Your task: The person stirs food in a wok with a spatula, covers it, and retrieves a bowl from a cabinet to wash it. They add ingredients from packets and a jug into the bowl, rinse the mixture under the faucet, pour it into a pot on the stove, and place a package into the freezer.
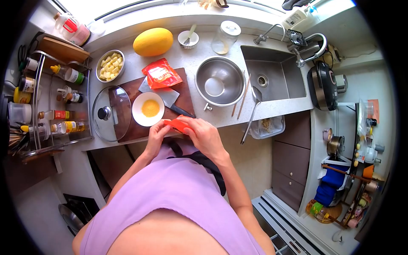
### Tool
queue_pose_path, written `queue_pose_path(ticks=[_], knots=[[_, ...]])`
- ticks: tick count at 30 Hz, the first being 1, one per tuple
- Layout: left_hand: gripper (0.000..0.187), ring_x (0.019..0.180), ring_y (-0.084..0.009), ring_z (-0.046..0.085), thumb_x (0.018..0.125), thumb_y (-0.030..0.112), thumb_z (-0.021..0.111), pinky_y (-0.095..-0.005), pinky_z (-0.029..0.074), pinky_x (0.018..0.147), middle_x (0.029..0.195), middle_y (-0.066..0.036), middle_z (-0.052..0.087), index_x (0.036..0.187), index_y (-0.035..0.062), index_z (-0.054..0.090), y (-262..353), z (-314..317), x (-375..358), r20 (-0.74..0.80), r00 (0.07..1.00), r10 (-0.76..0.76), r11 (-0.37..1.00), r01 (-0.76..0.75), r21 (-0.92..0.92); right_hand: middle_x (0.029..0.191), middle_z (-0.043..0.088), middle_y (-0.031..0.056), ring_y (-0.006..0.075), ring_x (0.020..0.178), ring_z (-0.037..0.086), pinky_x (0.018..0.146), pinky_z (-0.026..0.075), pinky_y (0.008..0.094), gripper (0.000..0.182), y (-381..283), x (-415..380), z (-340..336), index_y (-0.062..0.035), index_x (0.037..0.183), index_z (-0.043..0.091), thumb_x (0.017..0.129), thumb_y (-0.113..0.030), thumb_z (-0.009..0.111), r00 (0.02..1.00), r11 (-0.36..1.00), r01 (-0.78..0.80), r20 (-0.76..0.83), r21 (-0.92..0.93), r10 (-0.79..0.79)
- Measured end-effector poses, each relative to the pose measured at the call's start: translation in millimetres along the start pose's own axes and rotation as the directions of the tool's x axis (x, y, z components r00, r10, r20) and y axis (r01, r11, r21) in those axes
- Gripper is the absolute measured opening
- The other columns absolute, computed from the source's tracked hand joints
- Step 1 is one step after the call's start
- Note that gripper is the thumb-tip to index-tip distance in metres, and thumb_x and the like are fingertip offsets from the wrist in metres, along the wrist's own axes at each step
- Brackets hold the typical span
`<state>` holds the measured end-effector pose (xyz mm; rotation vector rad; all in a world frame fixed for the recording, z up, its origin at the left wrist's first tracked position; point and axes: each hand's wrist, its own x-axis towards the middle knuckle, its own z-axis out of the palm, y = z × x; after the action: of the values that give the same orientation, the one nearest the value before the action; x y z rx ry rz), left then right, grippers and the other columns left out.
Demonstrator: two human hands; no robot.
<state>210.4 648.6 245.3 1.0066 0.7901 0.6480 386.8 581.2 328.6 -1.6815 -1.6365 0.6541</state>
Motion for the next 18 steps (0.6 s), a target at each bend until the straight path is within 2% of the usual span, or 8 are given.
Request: queue_pose_path(ticks=[2,3,6,7,9,13,16,18], knots=[[0.021,0.085,-0.006,0.057,0.095,0.024,0.053,-0.0237,0.045,0.082,0.093,-0.002,0.061,0.095,0.0041,0.061,-7.8,-10.1,4.9,0.065,0.993,-0.096,0.966,0.109,-0.235,0.103,0.065,0.0123,0.0309,0.087,0.062,0.075,0.05,0.039,0.023,1.1,3.4,1.8,-0.0094,0.109,0.06,0.086,-0.012,0.059,0.992,0.991,-0.121,0.041,0.051,0.119],[0.021,0.085,-0.006,0.057,0.095,0.024,0.053,-0.0237,0.045,0.082,0.093,-0.002,0.061,0.095,0.0041,0.061,-11.7,-13.5,7.5,0.064,0.994,-0.094,0.966,0.107,-0.235,0.103,0.064,0.0122,0.0317,0.087,0.063,0.073,0.05,0.0394,0.022,1.4,5.2,2.8,-0.0098,0.108,0.06,0.086,-0.013,0.059,0.968,0.966,-0.241,0.088,0.096,0.233],[0.023,0.083,-0.0066,0.058,0.097,0.027,0.051,-0.0244,0.046,0.082,0.089,-0.001,0.062,0.092,0.0064,0.06,-21.0,-19.2,12.5,0.042,0.992,-0.117,0.983,0.122,-0.136,0.099,0.063,0.0125,0.0339,0.083,0.063,0.07,0.051,0.0408,0.022,3.3,9.2,7.2,-0.0104,0.106,0.06,0.085,-0.018,0.062,0.967,0.956,-0.252,0.081,0.153,0.242],[0.023,0.082,-0.0064,0.058,0.097,0.027,0.05,-0.0243,0.046,0.081,0.087,-0.001,0.062,0.091,0.0068,0.059,-22.6,-18.6,14.1,0.023,0.993,-0.116,0.985,0.118,-0.128,0.099,0.063,0.0125,0.0339,0.083,0.063,0.07,0.051,0.0408,0.022,0.4,9.5,6.9,-0.0104,0.106,0.06,0.085,-0.018,0.062,0.967,0.956,-0.25,0.081,0.153,0.24],[0.023,0.081,-0.0061,0.058,0.097,0.027,0.05,-0.0242,0.046,0.08,0.086,-0.001,0.061,0.089,0.0072,0.058,-20.1,-15.2,15.8,0.005,0.994,-0.113,0.986,0.113,-0.12,0.094,0.062,0.0128,0.0335,0.084,0.062,0.072,0.05,0.0403,0.027,-7.0,8.7,4.7,-0.0097,0.107,0.06,0.084,-0.021,0.065,0.985,0.985,-0.133,0.092,-0.113,0.144],[0.02,0.079,-0.0036,0.055,0.095,0.024,0.055,-0.0208,0.045,0.072,0.08,0.0,0.059,0.084,0.0074,0.054,-10.1,-6.8,14.8,-0.046,0.997,-0.057,0.989,0.05,-0.14,0.091,0.06,0.0119,0.0327,0.086,0.062,0.074,0.05,0.0399,0.031,2.2,8.1,10.3,-0.009,0.107,0.06,0.082,-0.025,0.067,0.998,0.979,-0.027,0.049,-0.201,0.037],[0.017,0.079,-0.0054,0.057,0.094,0.021,0.057,-0.0214,0.046,0.072,0.081,-0.002,0.06,0.089,0.0058,0.053,-1.4,2.6,11.8,-0.141,0.99,0.0,0.99,-0.02,-0.141,0.093,0.061,0.0129,0.0317,0.089,0.061,0.076,0.05,0.0389,0.029,2.1,12.0,11.0,-0.0072,0.106,0.059,0.082,-0.021,0.067,0.982,0.987,-0.136,0.118,-0.083,0.145],[0.017,0.079,-0.0065,0.058,0.094,0.02,0.057,-0.0217,0.046,0.073,0.081,-0.004,0.061,0.091,0.0047,0.052,6.7,3.8,10.6,-0.214,0.977,0.005,0.983,-0.044,-0.176,0.095,0.062,0.0145,0.0326,0.091,0.061,0.077,0.049,0.0393,0.028,0.4,15.2,11.0,-0.006,0.106,0.059,0.081,-0.016,0.066,0.974,0.965,-0.2,0.139,0.17,0.177]])
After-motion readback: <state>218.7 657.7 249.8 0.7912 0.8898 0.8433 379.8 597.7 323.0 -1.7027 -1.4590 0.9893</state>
